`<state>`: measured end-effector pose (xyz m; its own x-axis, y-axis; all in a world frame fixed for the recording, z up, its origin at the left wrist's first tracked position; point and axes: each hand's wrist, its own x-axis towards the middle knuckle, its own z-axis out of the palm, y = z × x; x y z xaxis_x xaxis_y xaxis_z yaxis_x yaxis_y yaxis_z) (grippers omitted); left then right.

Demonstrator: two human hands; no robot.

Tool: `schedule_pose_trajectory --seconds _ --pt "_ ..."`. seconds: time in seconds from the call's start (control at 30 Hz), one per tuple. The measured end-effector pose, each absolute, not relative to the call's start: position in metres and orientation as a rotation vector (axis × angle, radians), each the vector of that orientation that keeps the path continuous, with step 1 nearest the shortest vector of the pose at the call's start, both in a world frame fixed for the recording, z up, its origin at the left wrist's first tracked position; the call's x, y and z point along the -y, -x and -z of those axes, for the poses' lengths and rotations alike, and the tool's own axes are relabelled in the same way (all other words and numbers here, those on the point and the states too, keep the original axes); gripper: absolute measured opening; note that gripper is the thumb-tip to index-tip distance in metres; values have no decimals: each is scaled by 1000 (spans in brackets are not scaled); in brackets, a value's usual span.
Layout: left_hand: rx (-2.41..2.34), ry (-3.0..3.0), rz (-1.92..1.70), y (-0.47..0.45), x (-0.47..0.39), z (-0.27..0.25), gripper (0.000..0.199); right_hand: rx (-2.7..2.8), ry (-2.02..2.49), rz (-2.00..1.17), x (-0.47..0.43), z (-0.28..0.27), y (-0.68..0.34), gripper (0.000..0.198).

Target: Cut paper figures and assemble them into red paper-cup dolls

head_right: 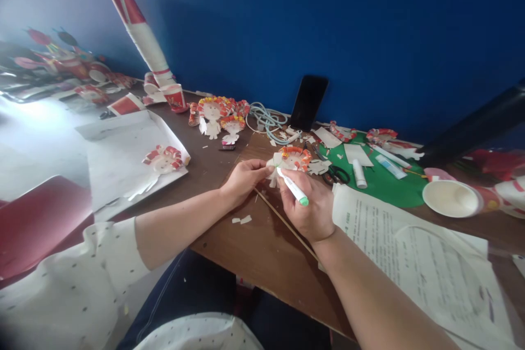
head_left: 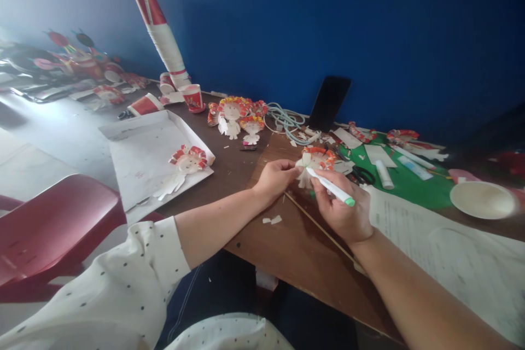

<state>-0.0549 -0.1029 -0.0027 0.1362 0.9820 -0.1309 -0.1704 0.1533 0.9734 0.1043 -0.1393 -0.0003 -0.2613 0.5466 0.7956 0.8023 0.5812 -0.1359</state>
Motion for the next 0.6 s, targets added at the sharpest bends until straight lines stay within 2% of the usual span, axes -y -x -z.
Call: schedule_pose_trajectory --seconds 0.6 --pt "-1146 -1146 -1093 56 101 5 26 1888 1034 349 143 -2 -104 21"
